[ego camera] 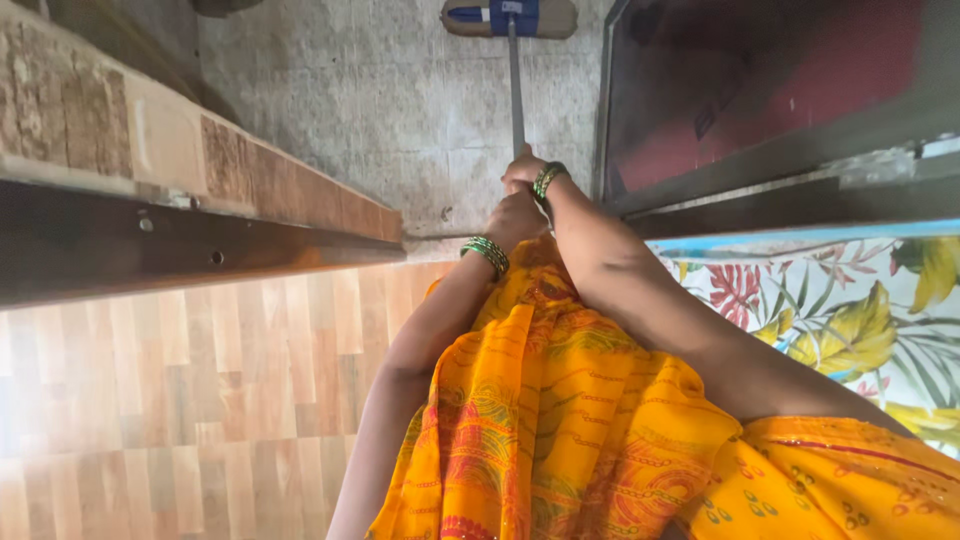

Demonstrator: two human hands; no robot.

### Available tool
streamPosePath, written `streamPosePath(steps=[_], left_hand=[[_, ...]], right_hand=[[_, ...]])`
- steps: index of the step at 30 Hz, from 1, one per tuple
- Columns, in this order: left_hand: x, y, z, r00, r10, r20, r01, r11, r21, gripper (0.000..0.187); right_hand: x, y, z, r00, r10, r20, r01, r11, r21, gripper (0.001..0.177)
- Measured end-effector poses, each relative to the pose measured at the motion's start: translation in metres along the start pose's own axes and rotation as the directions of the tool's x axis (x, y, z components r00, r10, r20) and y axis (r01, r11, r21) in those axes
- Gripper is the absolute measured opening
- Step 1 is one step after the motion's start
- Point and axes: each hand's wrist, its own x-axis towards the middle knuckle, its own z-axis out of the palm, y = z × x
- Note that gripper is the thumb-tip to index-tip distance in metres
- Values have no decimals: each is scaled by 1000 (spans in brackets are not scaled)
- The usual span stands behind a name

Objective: The person mops the floor of a small bathroom using a squeeze mop, moving it back and forth between a toilet, buckets, and a sink.

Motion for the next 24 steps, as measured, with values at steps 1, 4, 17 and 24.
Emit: streamPosePath(steps=[1,4,17,24], left_hand=[[4,0,1,1000,-5,15,5,1000,-2,95],[18,-1,4,999,7,42,-7,1000,8,109],[140,7,-43,998,-12,60,13,1000,-23,116],[266,52,-60,999,-21,24,21,1000,14,104]], right_hand=[[2,-4,-5,986,-19,163,33,996,-80,41],[8,10,-6,990,-121,-77,117,992,-51,27],[152,40,-96,985,138,-104,-158,964,-212,49],[203,23,-218,990,100,-97,-132,890,-435,62]])
